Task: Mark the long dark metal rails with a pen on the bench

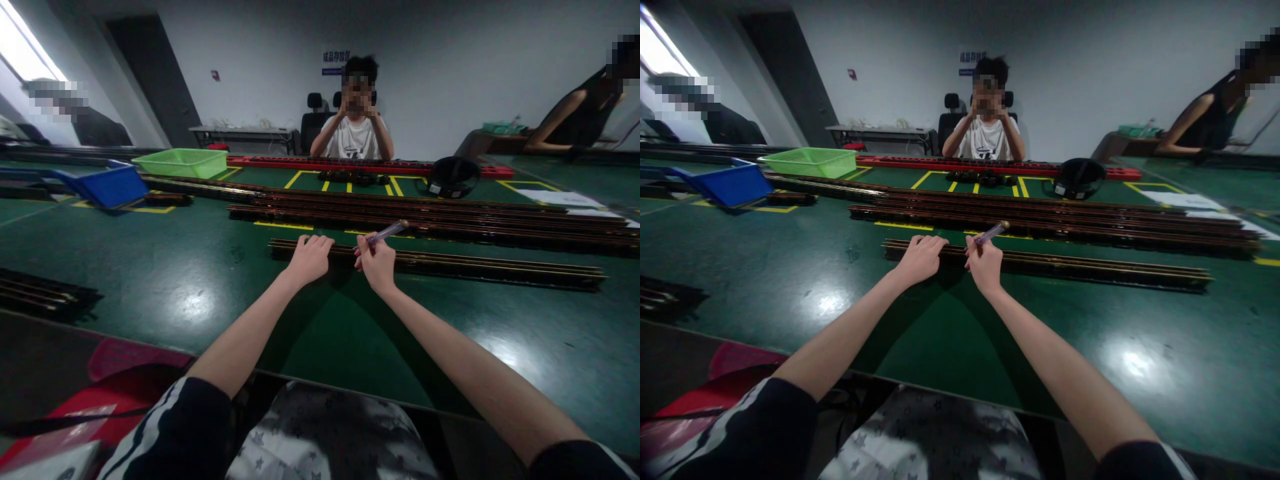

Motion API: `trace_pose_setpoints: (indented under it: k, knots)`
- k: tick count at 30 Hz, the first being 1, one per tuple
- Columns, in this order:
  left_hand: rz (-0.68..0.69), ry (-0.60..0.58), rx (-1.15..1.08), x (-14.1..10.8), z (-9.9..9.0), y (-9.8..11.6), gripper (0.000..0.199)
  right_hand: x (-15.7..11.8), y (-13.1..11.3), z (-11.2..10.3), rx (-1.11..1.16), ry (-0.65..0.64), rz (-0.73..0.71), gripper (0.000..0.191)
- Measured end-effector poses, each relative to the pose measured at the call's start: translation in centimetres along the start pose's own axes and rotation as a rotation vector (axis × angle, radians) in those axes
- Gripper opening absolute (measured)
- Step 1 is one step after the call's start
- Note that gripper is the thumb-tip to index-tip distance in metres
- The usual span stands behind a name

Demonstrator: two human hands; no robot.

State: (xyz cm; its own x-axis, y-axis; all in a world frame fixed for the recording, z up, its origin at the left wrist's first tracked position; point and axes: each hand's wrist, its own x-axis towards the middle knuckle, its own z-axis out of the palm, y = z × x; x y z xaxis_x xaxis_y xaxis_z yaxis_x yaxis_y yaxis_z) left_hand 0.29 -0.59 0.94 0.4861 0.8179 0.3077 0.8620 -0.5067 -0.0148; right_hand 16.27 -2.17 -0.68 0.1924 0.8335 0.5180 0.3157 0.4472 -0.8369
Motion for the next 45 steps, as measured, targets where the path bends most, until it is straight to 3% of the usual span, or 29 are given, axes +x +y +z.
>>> trace_pose_setpoints:
  k: [9, 35, 45]
  knots:
    - [0.009, 0.017, -0.031, -0.1, 0.7, -0.1, 0.049, 0.2, 0.2, 0.0, -0.012, -0.018, -0.004, 0.044]
    - [0.005, 0.065, -0.008, 0.1, 1.3, -0.2, 0.036, 0.2, 0.6, 0.0, 0.050, -0.019, 0.018, 0.046]
    - [-0.008, 0.017, 0.025, 0.3, 0.8, 0.2, 0.034, 0.1, 0.4, 0.1, 0.061, -0.003, 0.014, 0.046]
